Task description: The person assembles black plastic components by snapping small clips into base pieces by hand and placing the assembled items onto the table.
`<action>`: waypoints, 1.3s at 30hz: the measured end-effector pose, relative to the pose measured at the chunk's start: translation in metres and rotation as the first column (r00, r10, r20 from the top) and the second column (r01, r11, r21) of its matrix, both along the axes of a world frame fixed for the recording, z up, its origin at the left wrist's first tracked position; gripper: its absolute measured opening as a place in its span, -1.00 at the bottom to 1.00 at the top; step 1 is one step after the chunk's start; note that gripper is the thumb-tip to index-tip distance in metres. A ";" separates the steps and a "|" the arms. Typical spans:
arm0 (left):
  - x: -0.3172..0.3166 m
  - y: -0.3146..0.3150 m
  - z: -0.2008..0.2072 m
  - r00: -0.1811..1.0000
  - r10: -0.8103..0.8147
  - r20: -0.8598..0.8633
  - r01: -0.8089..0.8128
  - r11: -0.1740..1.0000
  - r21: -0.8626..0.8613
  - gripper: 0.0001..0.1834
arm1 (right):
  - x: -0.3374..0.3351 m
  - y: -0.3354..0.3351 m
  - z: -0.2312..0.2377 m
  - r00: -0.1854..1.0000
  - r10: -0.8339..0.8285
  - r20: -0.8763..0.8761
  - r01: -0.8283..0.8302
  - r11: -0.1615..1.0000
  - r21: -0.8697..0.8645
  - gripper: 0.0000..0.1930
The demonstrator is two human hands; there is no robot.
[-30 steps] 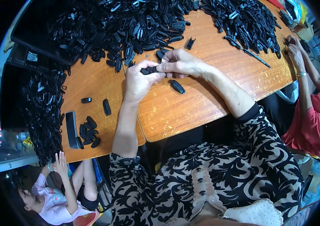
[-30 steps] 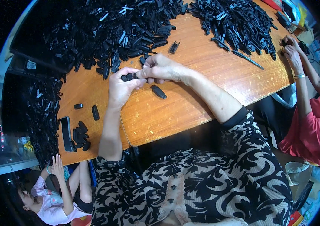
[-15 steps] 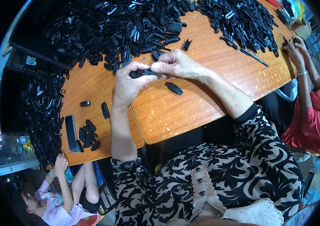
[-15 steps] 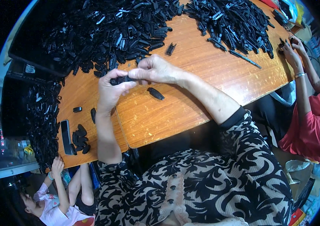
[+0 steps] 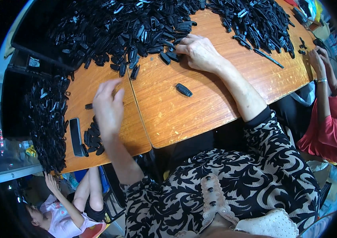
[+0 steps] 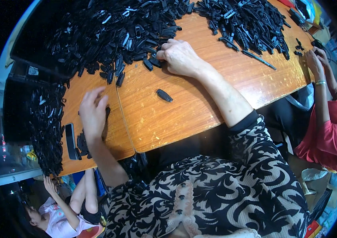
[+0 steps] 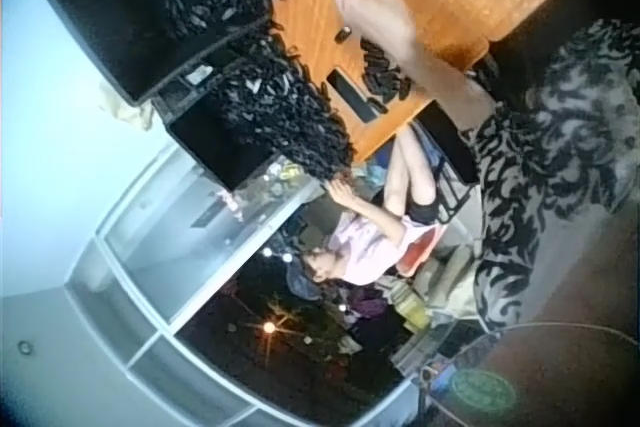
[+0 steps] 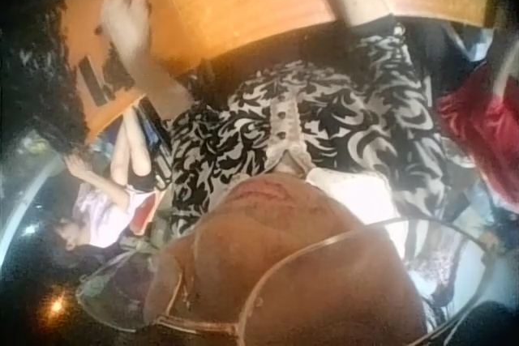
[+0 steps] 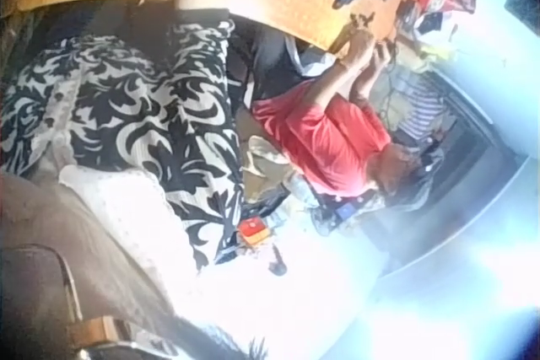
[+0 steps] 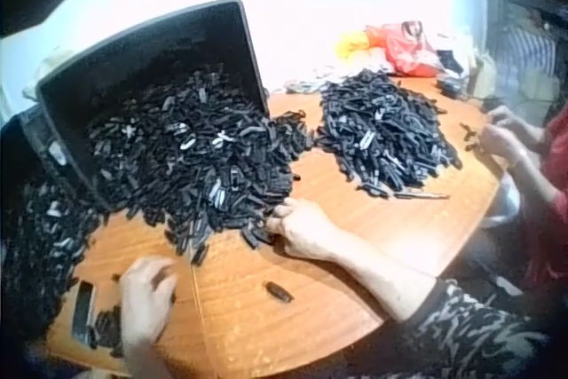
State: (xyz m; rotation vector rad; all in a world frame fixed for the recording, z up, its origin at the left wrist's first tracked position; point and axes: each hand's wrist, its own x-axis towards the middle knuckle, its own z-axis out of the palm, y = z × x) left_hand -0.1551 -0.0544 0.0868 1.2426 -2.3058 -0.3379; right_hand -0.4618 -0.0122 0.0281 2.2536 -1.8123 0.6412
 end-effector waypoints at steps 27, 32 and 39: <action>-0.080 -0.015 -0.028 0.998 0.058 0.016 -0.060 0.974 0.220 -0.61 | 0.033 -0.001 0.012 -0.103 -0.327 0.939 -0.456 0.855 0.247 -0.81; -0.089 -0.004 -0.031 0.993 -0.118 0.008 0.113 0.971 0.210 -0.73 | 0.034 -0.004 -0.004 0.116 -0.299 0.947 -0.431 0.844 0.319 -0.83; -0.101 -0.002 -0.050 0.900 -0.133 -0.416 0.245 0.942 0.228 -0.84 | 0.022 -0.003 0.002 0.113 -0.337 0.935 -0.468 0.812 0.349 -0.83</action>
